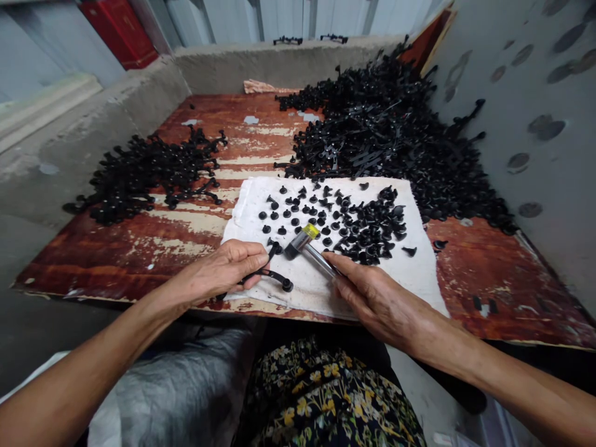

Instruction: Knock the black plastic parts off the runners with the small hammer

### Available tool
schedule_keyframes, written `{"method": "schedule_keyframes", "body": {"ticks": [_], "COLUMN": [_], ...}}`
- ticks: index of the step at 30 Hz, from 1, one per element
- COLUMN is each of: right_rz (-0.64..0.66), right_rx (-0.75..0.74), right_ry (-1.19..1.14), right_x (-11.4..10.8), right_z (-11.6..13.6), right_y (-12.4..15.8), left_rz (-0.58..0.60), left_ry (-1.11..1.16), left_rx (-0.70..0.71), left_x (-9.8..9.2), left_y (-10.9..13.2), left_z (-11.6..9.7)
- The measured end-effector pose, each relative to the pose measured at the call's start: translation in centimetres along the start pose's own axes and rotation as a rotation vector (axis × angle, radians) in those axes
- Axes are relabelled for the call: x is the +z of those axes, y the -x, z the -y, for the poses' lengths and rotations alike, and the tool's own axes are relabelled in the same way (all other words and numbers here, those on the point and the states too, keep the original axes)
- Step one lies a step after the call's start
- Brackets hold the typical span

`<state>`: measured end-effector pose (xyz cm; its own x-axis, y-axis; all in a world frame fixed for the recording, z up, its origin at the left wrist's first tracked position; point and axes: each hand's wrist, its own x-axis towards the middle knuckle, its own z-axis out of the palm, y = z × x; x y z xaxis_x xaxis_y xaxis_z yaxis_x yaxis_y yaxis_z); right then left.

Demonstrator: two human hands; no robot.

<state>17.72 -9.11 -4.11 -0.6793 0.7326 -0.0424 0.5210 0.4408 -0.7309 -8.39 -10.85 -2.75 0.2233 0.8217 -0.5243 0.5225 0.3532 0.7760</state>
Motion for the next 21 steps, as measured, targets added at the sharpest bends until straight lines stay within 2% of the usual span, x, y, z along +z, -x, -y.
{"method": "schedule_keyframes", "body": {"ticks": [5, 8, 11, 15, 18, 21], "right_rz": [-0.009, -0.087, -0.17, -0.185, -0.204, -0.146], "right_rx": [-0.006, -0.04, -0.143, -0.263, -0.236, -0.199], "right_ry": [0.011, 0.017, 0.074, 0.137, 0.175, 0.264], "right_x": [-0.2, -0.4, -0.3, 0.3, 0.4, 0.3], "right_z": [0.1, 0.5, 0.9, 1.2, 1.2, 1.4], "right_y": [-0.1, -0.1, -0.2, -0.6, -0.9, -0.8], "left_rz": [-0.018, -0.011, -0.001, 0.011, 0.053, 0.068], "left_ry": [-0.114, -0.142, -0.149, -0.069, -0.04, -0.031], "left_rx": [0.03, 0.038, 0.02, -0.007, -0.053, -0.069], "left_x": [-0.4, -0.7, -0.8, -0.9, -1.1, -1.3], "left_y": [-0.1, -0.2, -0.4, -0.7, -0.7, -0.5], "left_z": [0.0, -0.5, -0.9, -0.7, -0.8, -1.2]}}
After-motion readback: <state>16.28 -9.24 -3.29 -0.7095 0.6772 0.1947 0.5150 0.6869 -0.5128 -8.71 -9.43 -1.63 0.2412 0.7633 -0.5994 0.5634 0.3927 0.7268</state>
